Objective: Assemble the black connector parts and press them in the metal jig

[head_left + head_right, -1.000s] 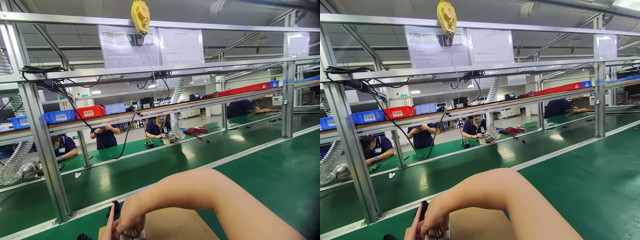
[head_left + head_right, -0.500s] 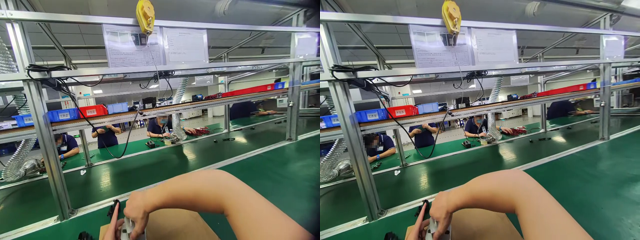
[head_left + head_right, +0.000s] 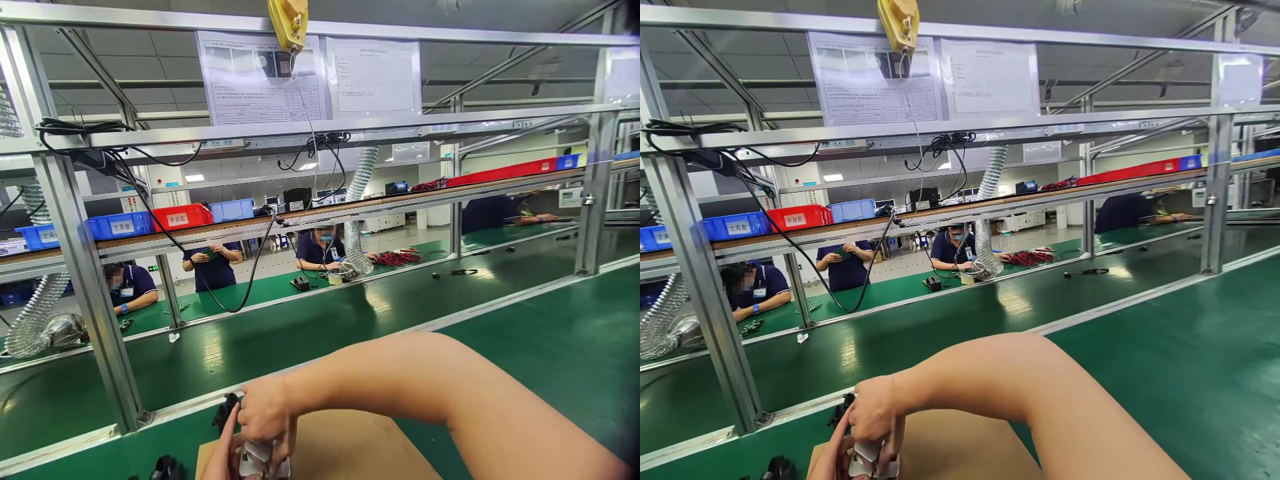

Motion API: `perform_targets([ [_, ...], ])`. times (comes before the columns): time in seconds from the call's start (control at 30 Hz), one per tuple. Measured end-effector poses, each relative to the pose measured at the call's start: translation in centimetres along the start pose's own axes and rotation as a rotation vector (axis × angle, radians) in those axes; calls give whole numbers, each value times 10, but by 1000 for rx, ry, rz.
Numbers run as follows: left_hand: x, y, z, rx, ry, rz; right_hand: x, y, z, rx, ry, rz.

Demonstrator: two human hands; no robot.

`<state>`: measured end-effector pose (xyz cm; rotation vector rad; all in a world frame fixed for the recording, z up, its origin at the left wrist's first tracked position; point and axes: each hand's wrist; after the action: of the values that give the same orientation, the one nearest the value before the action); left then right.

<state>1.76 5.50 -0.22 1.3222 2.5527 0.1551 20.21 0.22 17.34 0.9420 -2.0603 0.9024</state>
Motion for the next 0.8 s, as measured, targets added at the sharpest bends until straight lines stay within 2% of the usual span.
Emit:
perform_targets([
  [0.1, 7, 0, 4, -18, 59, -10, -6, 8, 16, -310, 95, 150],
  [0.17, 12, -1, 8, -18, 49, -1, -8, 5, 21, -355, 107, 154],
  [0.23, 15, -1, 11, -30, 9, 11, -9, -4, 17, -230, 24, 25],
  [0.33, 17, -1, 13, -57, 6, 35, -7, -17, 2, 87, -155, -210],
  [0.43, 15, 0, 8, -50, 91, 54, -5, -18, -15, 276, -182, -243],
  [0.57, 7, -3, 1, -25, 165, -17, -9, -1, -26, 358, -134, -216],
  [0.67, 1, -8, 1, 1, 164, -52, -15, 10, -18, 291, -92, -160],
  [0.8, -2, -11, 6, -35, 140, -61, -22, 7, 5, -38, 23, 21],
])
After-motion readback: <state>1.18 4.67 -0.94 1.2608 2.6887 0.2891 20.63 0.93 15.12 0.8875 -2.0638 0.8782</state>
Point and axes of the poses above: each hand's wrist, its own y-axis towards the middle knuckle, its own x-axis out of the back of the hand, z = x × y, and after that the axes turned 13 degrees about -y, right-handed
